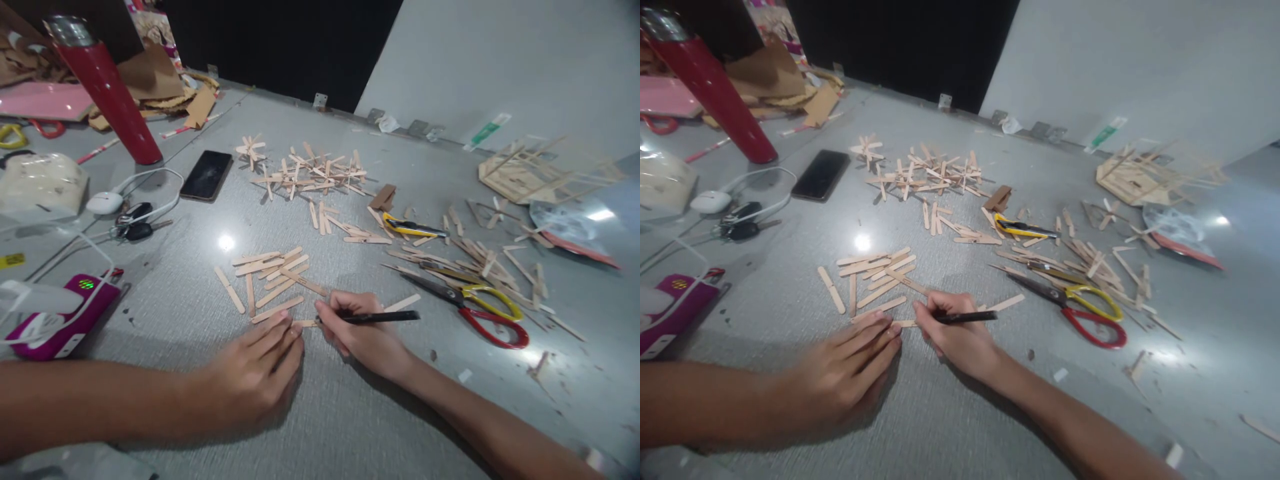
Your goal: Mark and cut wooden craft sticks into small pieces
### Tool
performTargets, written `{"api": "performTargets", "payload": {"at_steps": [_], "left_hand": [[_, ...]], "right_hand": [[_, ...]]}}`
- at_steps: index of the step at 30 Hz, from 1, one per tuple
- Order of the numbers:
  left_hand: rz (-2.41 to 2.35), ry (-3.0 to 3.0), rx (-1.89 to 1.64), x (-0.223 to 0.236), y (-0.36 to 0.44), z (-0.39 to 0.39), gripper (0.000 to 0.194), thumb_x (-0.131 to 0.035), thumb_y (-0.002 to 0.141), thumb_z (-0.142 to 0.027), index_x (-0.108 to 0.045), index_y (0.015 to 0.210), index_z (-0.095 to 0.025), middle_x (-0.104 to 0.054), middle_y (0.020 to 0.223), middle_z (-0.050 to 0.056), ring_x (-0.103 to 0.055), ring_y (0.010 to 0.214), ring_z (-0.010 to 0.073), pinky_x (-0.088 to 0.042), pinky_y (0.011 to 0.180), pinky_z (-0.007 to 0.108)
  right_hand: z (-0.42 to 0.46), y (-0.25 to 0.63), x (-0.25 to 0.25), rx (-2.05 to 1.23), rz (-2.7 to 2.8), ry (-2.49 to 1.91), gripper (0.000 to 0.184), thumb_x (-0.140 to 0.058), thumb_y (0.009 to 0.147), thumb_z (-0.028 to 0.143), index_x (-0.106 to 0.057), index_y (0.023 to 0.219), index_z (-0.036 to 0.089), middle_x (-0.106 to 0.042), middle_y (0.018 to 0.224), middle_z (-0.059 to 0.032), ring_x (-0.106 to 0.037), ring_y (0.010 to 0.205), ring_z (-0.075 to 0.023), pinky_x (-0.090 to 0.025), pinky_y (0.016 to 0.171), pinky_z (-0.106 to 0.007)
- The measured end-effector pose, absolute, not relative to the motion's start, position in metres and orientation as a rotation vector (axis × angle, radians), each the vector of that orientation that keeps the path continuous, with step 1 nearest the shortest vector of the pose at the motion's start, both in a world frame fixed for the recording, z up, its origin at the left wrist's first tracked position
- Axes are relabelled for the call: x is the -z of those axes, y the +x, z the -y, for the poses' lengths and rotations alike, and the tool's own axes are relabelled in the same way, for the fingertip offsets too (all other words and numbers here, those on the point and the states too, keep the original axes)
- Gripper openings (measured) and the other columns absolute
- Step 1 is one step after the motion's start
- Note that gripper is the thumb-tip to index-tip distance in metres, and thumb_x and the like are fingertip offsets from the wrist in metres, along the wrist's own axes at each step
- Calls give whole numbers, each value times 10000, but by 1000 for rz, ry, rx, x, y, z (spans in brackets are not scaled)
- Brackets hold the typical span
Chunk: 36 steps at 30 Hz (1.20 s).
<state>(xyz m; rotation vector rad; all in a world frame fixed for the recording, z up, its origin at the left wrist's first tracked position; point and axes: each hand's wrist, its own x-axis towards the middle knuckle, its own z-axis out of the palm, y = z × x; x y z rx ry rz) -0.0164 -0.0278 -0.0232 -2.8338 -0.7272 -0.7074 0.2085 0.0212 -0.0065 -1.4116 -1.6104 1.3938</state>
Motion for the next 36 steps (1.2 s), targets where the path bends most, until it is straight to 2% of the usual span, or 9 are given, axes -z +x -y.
{"api": "performTargets", "payload": {"at_steps": [4, 9, 15, 20, 30, 36], "left_hand": [[719, -2842, 720, 22, -17, 27, 420, -612, 900, -125, -669, 1259, 85, -739, 1253, 275, -718, 1198, 367, -533, 1155, 487], [712, -2829, 726, 21, -16, 26, 401, -592, 903, -122, -681, 1239, 76, -750, 1234, 261, -726, 1176, 367, -558, 1125, 478], [738, -2826, 732, 19, -15, 26, 379, -589, 910, -110, -689, 1225, 72, -752, 1232, 263, -733, 1167, 359, -568, 1113, 475], [704, -2811, 728, 18, -15, 25, 370, -565, 908, -102, -694, 1209, 69, -761, 1214, 257, -741, 1153, 351, -580, 1094, 467], [699, -2796, 736, 21, -15, 25, 375, -570, 922, -135, -689, 1219, 61, -757, 1223, 251, -733, 1161, 339, -553, 1128, 459], [693, -2782, 728, 17, -14, 23, 341, -567, 923, -108, -698, 1189, 61, -772, 1178, 254, -750, 1123, 336, -569, 1097, 462]], "right_hand": [[-21, 209, 7, -1337, 1664, -1436, 494, -633, 958, 472, -479, 553, 234, -464, 408, 49, -396, 341, -84, -263, 368, -228], [-24, 210, 5, -1110, 1853, -1401, 483, -595, 958, 383, -412, 537, 233, -434, 459, 43, -366, 451, -97, -273, 443, -253], [-22, 210, 4, -1171, 1848, -1431, 440, -549, 960, 323, -419, 547, 240, -424, 432, 52, -385, 392, -93, -287, 421, -252], [-21, 210, 2, -1252, 1796, -1455, 457, -549, 974, 342, -431, 545, 240, -455, 408, 45, -424, 373, -95, -315, 412, -237], [-22, 208, 3, -1288, 1666, -1433, 501, -609, 963, 454, -449, 537, 243, -472, 392, 44, -416, 355, -90, -318, 392, -224], [-22, 206, 6, -1374, 1643, -1402, 489, -635, 963, 456, -481, 554, 237, -480, 401, 55, -401, 330, -80, -316, 376, -219]]}}
